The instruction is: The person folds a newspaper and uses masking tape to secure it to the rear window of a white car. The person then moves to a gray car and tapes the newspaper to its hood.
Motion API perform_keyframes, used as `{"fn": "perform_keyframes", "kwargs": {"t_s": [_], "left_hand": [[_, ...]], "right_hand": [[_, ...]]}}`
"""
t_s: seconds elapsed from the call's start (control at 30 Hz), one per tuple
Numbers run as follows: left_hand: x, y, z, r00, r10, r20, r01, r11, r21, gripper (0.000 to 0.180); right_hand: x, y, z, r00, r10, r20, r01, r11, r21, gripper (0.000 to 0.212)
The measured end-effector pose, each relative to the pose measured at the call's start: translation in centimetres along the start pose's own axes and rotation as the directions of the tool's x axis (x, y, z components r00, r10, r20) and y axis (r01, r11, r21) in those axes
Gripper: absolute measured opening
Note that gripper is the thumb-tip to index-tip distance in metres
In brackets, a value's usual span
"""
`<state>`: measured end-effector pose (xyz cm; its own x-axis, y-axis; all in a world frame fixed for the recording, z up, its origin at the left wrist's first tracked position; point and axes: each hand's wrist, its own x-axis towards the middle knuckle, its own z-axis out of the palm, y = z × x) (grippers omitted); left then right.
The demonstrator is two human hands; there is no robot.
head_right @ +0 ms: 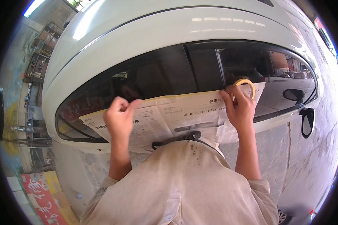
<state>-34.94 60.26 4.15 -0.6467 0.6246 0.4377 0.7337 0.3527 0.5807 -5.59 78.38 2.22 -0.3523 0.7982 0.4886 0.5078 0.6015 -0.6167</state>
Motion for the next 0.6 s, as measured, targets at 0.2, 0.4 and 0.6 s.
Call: {"fn": "perform_keyframes", "kwargs": {"t_s": [0.2, 0.4, 0.6], "left_hand": [[0.6, -10.8, -6.1, 0.987, 0.001, -0.160, 0.016, 0.994, 0.106, 0.033], [0.6, -19.0, -10.5, 0.928, -0.021, -0.372, 0.151, 0.934, 0.324, 0.060], [1.8, -13.4, -5.6, 0.936, 0.213, -0.281, -0.146, 0.959, 0.241, 0.113]], "right_hand": [[0.0, 0.0, -0.2, 1.000, 0.018, 0.015, -0.017, 1.000, -0.015, 0.017], [0.1, 0.2, -0.4, 1.000, 0.008, 0.021, -0.008, 1.000, 0.003, 0.016], [0.2, 0.7, -0.6, 0.998, -0.056, 0.033, 0.056, 0.998, 0.013, 0.016]]}}
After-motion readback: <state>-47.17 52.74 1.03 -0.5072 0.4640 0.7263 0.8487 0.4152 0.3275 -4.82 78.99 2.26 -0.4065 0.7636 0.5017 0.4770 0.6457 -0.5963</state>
